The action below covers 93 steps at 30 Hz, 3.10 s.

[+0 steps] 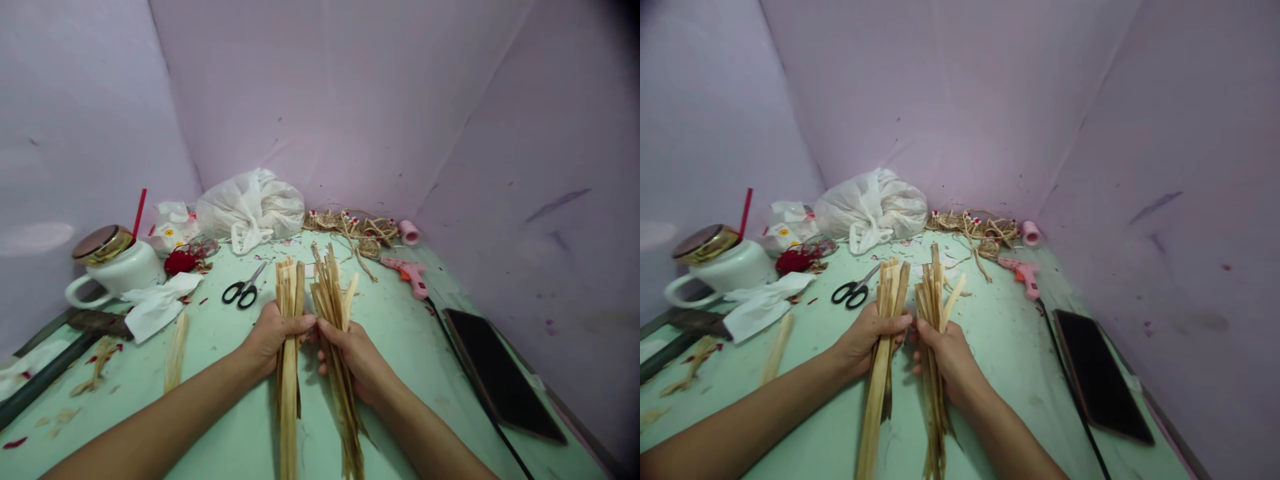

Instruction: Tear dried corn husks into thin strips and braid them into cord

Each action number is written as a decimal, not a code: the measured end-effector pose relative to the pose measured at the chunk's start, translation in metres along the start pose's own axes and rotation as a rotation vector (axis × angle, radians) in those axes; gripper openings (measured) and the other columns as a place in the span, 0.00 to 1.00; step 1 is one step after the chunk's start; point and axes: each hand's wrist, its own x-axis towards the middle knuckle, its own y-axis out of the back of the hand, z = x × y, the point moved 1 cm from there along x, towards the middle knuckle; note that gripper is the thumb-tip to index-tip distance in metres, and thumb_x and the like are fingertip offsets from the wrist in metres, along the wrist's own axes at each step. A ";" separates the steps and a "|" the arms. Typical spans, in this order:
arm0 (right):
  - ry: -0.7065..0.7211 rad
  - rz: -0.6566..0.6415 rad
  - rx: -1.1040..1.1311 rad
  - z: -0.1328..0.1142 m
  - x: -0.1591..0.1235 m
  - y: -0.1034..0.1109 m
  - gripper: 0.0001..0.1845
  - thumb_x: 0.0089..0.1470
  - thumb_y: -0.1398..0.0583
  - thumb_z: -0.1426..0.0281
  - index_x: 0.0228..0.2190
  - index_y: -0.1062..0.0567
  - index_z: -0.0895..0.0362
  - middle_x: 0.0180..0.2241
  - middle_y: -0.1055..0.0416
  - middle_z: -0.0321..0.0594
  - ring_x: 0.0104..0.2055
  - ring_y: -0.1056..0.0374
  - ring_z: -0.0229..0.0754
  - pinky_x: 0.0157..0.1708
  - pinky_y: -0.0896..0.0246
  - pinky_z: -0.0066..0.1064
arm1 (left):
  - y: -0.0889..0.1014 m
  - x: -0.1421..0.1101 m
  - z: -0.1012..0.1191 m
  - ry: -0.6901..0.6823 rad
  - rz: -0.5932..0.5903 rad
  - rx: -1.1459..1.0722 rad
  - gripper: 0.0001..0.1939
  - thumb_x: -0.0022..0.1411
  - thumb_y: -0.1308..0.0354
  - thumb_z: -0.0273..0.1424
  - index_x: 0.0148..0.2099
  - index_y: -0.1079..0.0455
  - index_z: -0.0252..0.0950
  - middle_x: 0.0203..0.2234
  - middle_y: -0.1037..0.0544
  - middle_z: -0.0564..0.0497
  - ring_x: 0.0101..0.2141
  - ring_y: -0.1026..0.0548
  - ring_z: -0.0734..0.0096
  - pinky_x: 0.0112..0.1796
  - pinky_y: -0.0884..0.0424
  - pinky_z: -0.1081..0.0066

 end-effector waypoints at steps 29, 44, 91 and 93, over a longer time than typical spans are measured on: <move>0.030 -0.030 -0.137 -0.008 -0.001 0.006 0.17 0.32 0.35 0.64 0.22 0.34 0.60 0.12 0.47 0.27 0.14 0.55 0.26 0.11 0.68 0.20 | -0.006 -0.003 0.001 -0.010 0.098 0.185 0.07 0.36 0.42 0.23 0.25 0.31 0.29 0.13 0.32 0.54 0.13 0.39 0.81 0.16 0.42 0.78; 0.075 0.039 -0.349 -0.002 0.000 0.002 0.05 0.34 0.45 0.72 0.13 0.35 0.59 0.08 0.48 0.29 0.12 0.55 0.28 0.11 0.65 0.23 | -0.013 -0.008 0.006 -0.001 0.039 0.258 0.03 0.34 0.45 0.22 0.18 0.35 0.32 0.09 0.35 0.55 0.12 0.38 0.77 0.15 0.43 0.76; 0.082 0.061 0.059 -0.008 0.007 0.010 0.16 0.35 0.36 0.65 0.24 0.33 0.60 0.16 0.42 0.30 0.15 0.50 0.27 0.10 0.67 0.19 | -0.005 -0.003 -0.007 0.147 -0.073 -0.041 0.21 0.40 0.35 0.31 0.39 0.28 0.28 0.23 0.24 0.44 0.25 0.27 0.64 0.31 0.31 0.65; 0.099 0.042 0.035 -0.007 0.007 0.010 0.17 0.35 0.35 0.63 0.25 0.33 0.61 0.16 0.41 0.30 0.14 0.49 0.27 0.10 0.66 0.19 | -0.005 -0.003 -0.006 0.144 -0.075 -0.061 0.21 0.40 0.36 0.30 0.40 0.28 0.28 0.23 0.24 0.45 0.25 0.26 0.64 0.32 0.31 0.64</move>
